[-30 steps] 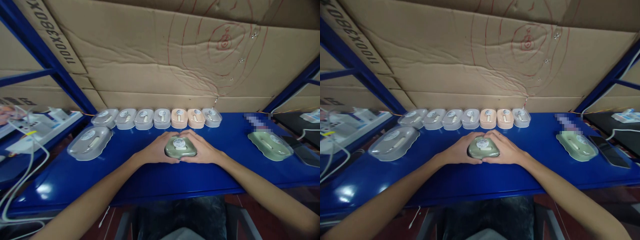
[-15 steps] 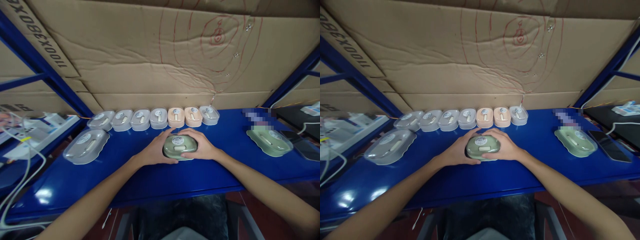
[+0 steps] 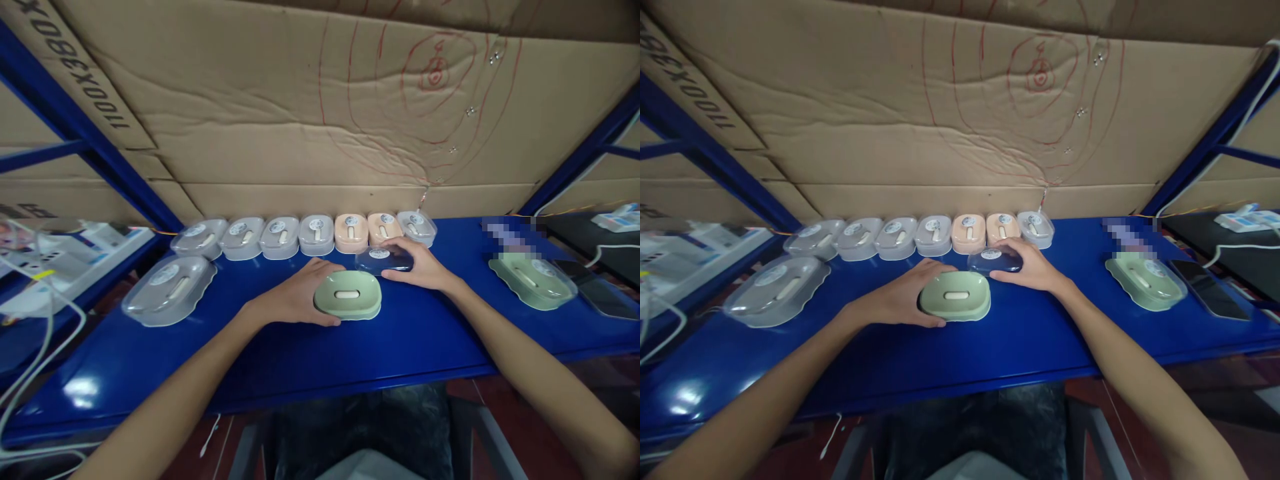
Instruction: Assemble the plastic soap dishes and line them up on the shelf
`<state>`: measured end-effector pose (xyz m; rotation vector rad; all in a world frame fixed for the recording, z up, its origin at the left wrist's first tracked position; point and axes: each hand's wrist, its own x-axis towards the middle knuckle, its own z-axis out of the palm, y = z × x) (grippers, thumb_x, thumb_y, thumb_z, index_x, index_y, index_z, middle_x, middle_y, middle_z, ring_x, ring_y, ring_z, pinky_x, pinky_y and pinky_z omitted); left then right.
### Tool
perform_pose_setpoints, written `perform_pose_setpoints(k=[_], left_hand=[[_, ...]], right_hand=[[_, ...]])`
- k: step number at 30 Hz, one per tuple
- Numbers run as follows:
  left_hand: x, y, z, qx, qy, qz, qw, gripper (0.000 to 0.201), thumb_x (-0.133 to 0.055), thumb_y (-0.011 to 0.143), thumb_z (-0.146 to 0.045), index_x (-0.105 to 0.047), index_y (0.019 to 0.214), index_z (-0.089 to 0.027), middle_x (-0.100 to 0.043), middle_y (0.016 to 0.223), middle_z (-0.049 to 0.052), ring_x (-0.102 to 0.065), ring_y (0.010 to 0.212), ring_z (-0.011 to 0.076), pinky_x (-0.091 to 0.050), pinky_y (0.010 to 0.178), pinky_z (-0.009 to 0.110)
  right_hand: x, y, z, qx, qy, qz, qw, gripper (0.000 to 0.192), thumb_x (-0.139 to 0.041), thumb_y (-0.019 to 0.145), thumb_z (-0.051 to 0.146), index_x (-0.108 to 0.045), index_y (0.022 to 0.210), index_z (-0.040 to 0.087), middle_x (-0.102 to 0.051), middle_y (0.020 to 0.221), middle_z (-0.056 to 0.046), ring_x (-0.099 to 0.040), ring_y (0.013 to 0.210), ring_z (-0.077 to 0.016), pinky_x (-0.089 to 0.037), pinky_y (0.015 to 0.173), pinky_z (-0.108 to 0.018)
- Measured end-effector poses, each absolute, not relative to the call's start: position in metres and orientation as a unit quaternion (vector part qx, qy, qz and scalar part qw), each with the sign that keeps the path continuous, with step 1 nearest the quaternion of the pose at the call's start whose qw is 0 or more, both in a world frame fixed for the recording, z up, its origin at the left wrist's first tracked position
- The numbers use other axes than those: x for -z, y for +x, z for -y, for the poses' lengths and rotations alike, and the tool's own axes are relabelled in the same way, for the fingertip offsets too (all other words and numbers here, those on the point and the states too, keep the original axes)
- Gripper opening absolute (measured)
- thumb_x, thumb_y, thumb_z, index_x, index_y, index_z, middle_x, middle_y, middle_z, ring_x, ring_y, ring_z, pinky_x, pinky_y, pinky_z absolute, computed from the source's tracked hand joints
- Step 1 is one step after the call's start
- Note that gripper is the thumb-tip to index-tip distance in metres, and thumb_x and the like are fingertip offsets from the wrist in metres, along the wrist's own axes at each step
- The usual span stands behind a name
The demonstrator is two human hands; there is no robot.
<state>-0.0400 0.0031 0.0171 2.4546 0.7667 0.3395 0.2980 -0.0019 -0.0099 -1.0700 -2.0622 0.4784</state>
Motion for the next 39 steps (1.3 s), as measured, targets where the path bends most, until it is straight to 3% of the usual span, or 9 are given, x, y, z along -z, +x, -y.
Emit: perform_pose_setpoints(k=[16,26,39], left_hand=[[-0.021,-0.049,-0.003,-0.104,0.908,-0.285,0.29,0.087,-0.097,0.067,-0.05,-0.058,0.143,-0.03,-0.062,0.129,0.007,-0.055,0.129,0.0366,-0.048,0.111,0.053],[-0.023,-0.047,0.0,-0.108,0.906,-0.284,0.294,0.083,-0.096,0.069,-0.051,-0.061,0.141,-0.03,-0.061,0.128,0.006,-0.055,0.128,0.0352,-0.048,0.111,0.052],[-0.012,-0.035,0.004,-0.132,0.913,-0.272,0.274,0.087,-0.094,0.071,-0.054,-0.056,0.146,-0.031,-0.059,0.128,0.007,-0.054,0.127,0.0362,-0.048,0.112,0.053]], right_hand=[[0.007,0.304,-0.002,-0.123,-0.401,0.85,0.319,0.061,-0.09,0.08,0.059,-0.072,0.127,0.024,-0.077,0.126,-0.012,-0.074,0.113,-0.0326,-0.062,0.1,-0.052],[0.005,0.309,0.0,-0.125,-0.415,0.866,0.25,0.074,-0.093,0.076,0.06,-0.068,0.136,0.026,-0.073,0.139,-0.012,-0.069,0.128,-0.0373,-0.056,0.111,-0.059],[0.006,0.312,-0.003,-0.106,-0.4,0.875,0.252,0.081,-0.093,0.074,0.067,-0.07,0.142,0.03,-0.072,0.142,-0.012,-0.064,0.135,-0.0394,-0.05,0.117,-0.064]])
